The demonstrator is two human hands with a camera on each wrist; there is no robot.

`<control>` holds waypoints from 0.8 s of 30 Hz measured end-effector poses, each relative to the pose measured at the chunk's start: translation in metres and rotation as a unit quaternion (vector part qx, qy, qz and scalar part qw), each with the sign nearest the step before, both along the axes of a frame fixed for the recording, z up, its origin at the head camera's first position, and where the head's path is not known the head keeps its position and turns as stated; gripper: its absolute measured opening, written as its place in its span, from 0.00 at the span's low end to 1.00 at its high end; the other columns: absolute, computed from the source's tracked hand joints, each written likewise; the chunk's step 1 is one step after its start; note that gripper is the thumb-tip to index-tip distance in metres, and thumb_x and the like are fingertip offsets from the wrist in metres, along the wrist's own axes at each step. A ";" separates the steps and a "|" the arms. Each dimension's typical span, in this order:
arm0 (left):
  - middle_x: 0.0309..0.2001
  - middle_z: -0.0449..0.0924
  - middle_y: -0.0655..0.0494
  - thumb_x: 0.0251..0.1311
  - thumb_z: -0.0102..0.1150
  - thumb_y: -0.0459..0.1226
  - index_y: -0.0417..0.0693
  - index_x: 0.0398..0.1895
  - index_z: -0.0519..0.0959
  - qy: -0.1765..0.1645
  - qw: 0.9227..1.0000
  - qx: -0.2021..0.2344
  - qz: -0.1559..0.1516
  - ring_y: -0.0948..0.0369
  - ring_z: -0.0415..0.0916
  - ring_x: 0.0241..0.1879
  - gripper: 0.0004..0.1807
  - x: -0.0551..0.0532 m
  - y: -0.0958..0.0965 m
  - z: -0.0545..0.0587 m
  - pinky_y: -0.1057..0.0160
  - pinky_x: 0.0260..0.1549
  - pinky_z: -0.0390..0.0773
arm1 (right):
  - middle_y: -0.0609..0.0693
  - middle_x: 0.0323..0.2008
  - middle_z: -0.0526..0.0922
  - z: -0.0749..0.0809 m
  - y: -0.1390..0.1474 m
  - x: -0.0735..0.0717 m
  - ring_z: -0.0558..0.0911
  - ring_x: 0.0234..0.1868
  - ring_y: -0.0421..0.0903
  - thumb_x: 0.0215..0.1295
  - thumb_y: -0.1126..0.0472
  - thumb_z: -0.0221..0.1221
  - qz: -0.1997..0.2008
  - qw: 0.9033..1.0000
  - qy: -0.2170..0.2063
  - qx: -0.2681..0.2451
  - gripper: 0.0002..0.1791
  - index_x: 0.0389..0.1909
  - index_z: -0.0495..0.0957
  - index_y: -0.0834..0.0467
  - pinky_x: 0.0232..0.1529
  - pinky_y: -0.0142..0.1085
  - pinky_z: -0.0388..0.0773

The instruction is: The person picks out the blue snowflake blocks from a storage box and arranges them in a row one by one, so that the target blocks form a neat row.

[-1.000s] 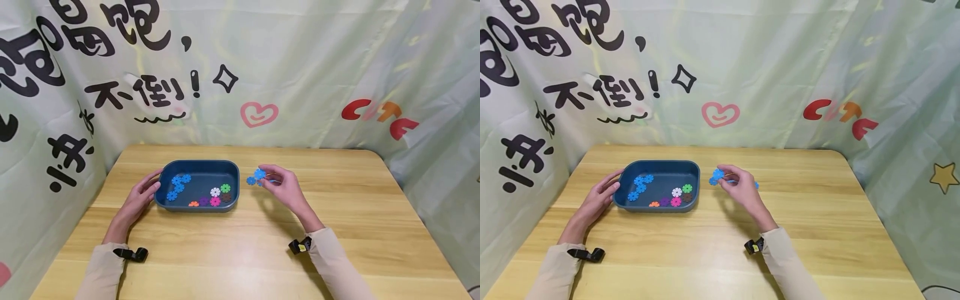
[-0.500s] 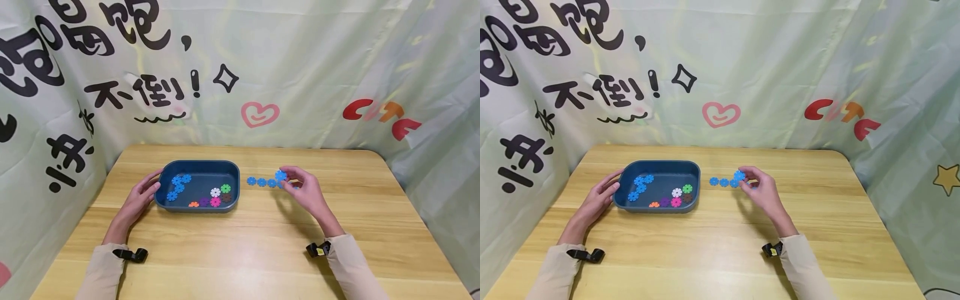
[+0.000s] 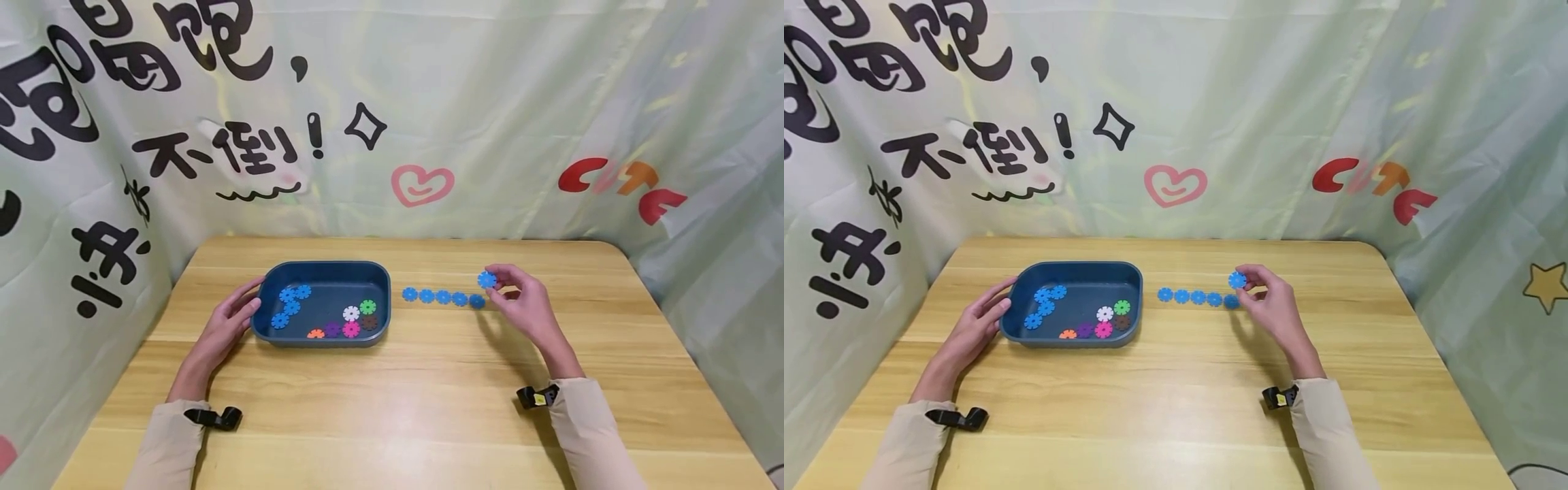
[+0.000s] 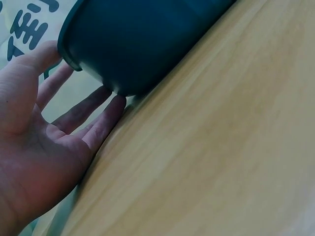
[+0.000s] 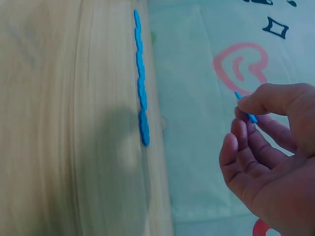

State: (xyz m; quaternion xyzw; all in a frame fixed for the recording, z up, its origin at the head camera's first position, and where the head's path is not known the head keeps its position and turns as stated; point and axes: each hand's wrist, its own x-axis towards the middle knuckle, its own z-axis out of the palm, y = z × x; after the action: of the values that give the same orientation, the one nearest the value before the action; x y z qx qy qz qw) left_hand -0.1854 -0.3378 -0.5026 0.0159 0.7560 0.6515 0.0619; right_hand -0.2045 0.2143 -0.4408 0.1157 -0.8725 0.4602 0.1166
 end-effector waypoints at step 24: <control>0.80 0.50 0.39 0.79 0.50 0.47 0.61 0.81 0.60 0.008 1.000 -0.004 -0.001 0.43 0.56 0.74 0.30 -0.001 0.000 -0.002 0.74 0.55 0.74 | 0.61 0.40 0.83 -0.023 0.034 -0.010 0.81 0.40 0.54 0.65 0.72 0.63 -0.009 0.987 -0.129 0.097 0.17 0.54 0.79 0.70 0.33 0.30 0.76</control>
State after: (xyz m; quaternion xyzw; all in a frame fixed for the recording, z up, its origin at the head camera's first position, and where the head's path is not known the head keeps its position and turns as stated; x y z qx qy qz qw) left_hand -0.1865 -0.3378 -0.5050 0.0212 0.7588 0.6485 0.0567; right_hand -0.2146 0.2481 -0.4642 0.0586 -0.9217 0.3835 -0.0044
